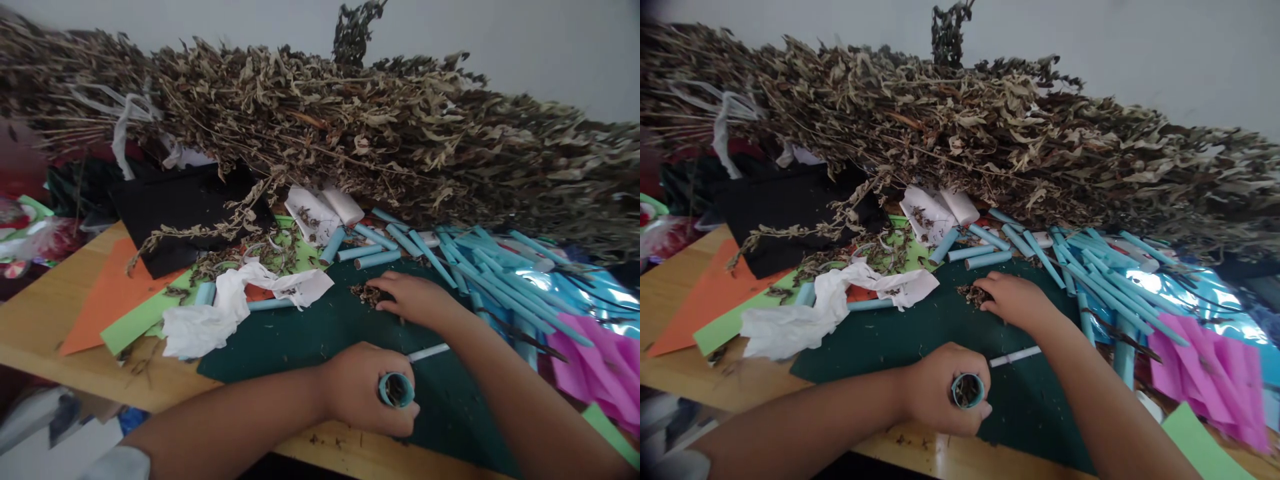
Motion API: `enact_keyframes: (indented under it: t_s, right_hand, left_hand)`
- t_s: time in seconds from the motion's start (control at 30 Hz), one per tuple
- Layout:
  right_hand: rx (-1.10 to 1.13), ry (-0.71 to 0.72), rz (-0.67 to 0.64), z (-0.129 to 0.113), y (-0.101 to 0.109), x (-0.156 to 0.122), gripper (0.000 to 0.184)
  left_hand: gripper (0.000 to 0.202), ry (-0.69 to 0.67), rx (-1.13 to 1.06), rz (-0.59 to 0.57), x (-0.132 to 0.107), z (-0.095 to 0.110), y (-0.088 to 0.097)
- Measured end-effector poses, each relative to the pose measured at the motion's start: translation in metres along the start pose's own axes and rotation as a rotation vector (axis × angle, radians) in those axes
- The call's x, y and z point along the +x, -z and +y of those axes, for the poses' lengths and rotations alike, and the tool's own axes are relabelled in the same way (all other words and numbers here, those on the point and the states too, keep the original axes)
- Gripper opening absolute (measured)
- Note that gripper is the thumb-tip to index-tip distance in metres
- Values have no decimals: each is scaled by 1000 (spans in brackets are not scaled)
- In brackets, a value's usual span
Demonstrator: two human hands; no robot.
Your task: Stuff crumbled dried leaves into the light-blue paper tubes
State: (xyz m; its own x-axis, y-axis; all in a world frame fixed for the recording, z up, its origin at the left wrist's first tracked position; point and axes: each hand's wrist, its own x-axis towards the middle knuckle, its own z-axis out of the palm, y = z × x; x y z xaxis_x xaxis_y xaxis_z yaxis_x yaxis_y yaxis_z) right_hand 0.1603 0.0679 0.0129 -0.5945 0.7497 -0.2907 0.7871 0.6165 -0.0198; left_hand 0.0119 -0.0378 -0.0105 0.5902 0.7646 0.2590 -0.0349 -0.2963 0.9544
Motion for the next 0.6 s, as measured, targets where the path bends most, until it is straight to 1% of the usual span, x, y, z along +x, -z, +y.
enact_keyframes:
  t_s: [0.13, 0.3, 0.43, 0.6]
  right_hand:
    - [-6, 6, 0, 0, -1, 2, 27]
    - [4, 3, 19, -1, -3, 2, 19]
    - [54, -7, 52, 0, -6, 0, 16]
    - [192, -18, 136, 5, -7, -4, 15]
  left_hand:
    - [15, 8, -5, -1, 0, 0, 0]
    - [15, 23, -2, 3, 0, 1, 0]
    - [15, 29, -3, 8, 0, 2, 1]
    - [15, 36, 5, -3, 0, 2, 1]
